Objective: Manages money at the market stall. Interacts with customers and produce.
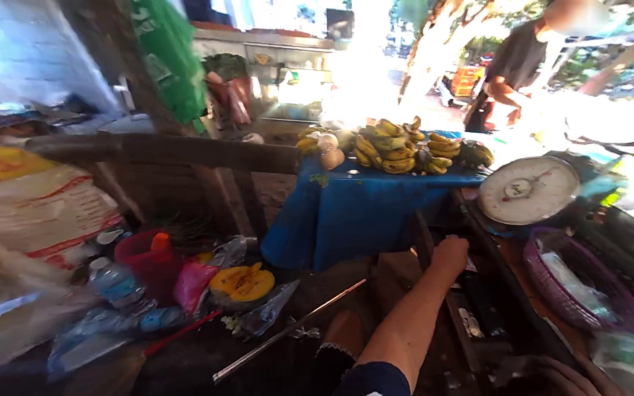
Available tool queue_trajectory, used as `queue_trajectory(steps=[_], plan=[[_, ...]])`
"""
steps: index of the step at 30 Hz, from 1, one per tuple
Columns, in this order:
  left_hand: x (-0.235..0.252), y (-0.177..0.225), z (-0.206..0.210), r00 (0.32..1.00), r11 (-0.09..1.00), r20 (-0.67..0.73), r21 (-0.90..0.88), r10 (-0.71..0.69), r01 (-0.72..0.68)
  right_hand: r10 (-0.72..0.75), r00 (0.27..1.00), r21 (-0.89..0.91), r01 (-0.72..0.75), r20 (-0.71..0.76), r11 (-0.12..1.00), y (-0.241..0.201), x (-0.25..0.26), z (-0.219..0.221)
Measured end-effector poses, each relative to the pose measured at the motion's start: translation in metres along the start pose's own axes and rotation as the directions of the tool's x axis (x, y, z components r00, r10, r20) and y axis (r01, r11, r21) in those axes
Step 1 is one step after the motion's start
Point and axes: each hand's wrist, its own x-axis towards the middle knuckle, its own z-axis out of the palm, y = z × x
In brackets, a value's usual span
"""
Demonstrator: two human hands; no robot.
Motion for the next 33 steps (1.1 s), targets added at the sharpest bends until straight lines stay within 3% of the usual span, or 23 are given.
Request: queue_trajectory(steps=[3,8,26,33], plan=[[-0.004,-0.001,0.001,1.000,1.000,-0.013,0.025,0.002,-0.001,-0.035,0.998,0.010,0.035,-0.058,0.999,-0.003,0.000,-0.001],[0.000,-0.003,0.007,1.000,0.997,-0.002,0.079,0.016,-0.016,-0.080,0.953,-0.089,0.056,-0.293,0.994,0.003,0.001,0.020],[0.006,0.003,0.007,0.996,0.964,0.071,0.264,-0.044,0.024,-0.085,0.965,-0.083,0.066,-0.247,0.994,0.001,0.002,0.019],[0.005,0.002,0.006,0.998,0.968,0.064,0.249,-0.027,0.010,-0.095,0.959,-0.093,0.073,-0.268,0.993,0.001,0.003,0.021]])
